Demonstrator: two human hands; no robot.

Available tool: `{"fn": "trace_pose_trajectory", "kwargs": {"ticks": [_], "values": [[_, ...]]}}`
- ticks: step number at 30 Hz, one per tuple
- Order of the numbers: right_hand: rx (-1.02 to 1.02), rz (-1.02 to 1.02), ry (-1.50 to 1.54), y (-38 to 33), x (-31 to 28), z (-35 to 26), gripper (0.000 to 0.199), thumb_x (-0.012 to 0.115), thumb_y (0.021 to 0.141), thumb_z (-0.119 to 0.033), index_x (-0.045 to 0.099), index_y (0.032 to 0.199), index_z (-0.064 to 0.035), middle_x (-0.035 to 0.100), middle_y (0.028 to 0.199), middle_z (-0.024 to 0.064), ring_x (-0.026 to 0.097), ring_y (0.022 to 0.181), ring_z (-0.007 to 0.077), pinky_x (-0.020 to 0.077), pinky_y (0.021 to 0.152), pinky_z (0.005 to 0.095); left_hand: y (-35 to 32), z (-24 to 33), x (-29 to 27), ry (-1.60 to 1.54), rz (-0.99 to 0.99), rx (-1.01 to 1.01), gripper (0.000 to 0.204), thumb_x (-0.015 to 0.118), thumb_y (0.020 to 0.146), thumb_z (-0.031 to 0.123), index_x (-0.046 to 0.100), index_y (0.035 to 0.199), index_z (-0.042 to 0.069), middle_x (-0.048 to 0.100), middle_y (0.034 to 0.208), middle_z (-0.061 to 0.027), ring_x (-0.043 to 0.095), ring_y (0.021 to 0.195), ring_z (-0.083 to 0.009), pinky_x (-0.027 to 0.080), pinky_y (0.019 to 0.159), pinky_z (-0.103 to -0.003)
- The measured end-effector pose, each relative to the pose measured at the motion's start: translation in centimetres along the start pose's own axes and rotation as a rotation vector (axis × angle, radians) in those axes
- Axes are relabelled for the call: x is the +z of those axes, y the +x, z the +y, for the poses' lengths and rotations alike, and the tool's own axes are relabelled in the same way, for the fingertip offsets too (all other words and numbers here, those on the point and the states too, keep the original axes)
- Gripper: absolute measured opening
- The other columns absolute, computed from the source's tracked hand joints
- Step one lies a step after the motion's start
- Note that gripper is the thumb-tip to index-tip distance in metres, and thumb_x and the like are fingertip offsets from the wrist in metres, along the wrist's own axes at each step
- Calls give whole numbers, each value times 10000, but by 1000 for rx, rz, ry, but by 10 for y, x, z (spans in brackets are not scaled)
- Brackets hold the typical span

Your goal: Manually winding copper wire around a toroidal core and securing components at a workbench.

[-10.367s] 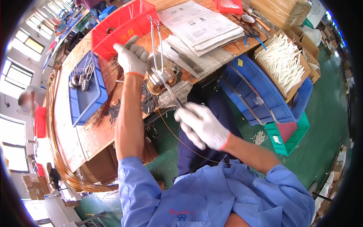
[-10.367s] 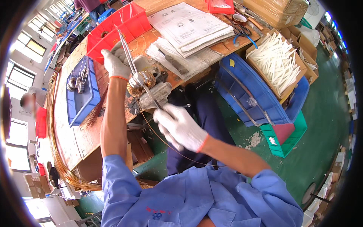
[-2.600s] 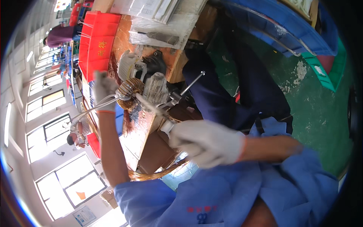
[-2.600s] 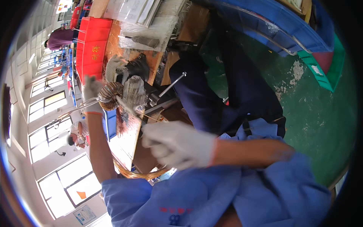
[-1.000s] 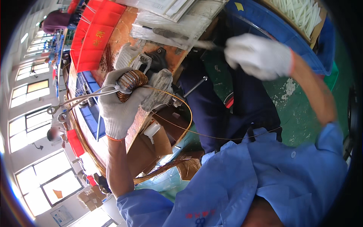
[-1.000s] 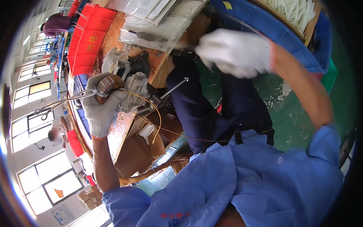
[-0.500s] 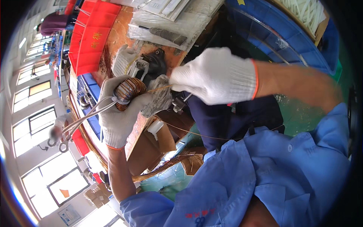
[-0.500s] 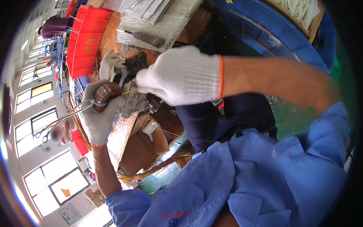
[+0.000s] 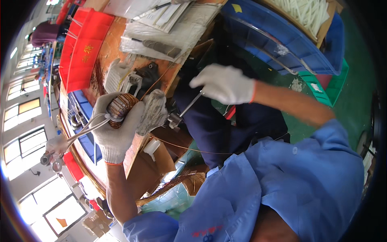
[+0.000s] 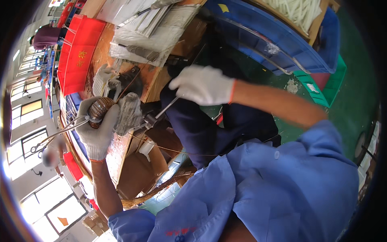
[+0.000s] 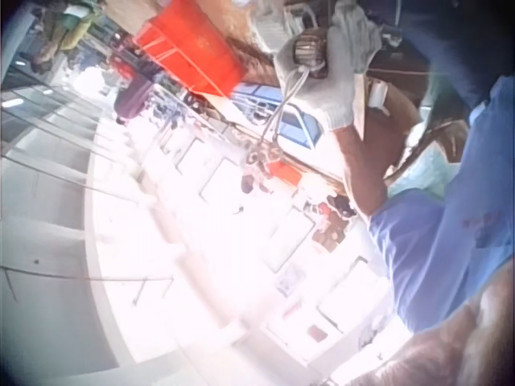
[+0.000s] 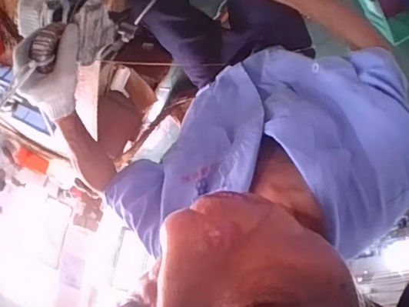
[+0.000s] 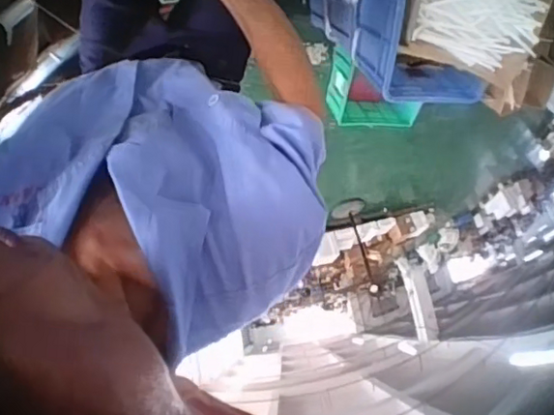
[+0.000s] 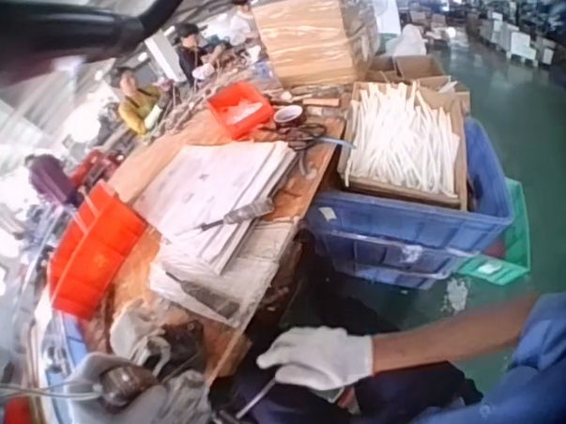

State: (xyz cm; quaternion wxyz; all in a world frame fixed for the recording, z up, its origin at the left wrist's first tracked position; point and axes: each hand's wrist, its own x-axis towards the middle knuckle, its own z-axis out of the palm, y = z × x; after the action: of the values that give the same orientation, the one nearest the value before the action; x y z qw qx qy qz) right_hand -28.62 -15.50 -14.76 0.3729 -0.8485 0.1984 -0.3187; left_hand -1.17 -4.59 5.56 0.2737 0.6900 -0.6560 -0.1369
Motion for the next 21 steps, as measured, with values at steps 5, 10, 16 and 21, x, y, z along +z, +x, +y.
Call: {"fn": "trace_pose_trajectory", "kwargs": {"ticks": [5, 10, 16, 21], "values": [[180, -382, 182, 35, -7, -12, 341, 660, 1019, -466, 801, 997, -157, 767, 876, 139, 738, 857, 382, 570, 765, 476, 0, -1, 4, -103, 19, -22, 330, 843, 875, -31, 675, 1159, -12, 728, 960, -42, 665, 825, -71, 567, 722, -241], [-88, -148, -59, 66, -69, -90, 292, 694, 967, -365, 755, 931, -81, 704, 752, 208, 706, 690, 420, 555, 594, 500, 5, 5, 9, -161, 54, -96, 340, 915, 810, 60, 719, 1077, -14, 732, 935, -55, 665, 862, -98, 562, 788, -288], [-583, -55, 49, 23, 16, -244, 156, 695, 858, -181, 702, 904, -33, 724, 780, 121, 748, 698, 319, 546, 504, 467, -15, -7, -1, -251, 97, -40, 454, 891, 850, 13, 669, 1243, -34, 784, 1066, -113, 727, 916, -131, 606, 837, -284], [-376, 85, 55, 14, -19, -198, 215, 754, 899, -254, 699, 993, -69, 643, 737, 97, 681, 618, 269, 528, 498, 430, -17, -11, 2, -159, 104, -32, 494, 891, 848, 10, 651, 1278, -33, 774, 1083, -118, 731, 958, -150, 611, 860, -296]]}}
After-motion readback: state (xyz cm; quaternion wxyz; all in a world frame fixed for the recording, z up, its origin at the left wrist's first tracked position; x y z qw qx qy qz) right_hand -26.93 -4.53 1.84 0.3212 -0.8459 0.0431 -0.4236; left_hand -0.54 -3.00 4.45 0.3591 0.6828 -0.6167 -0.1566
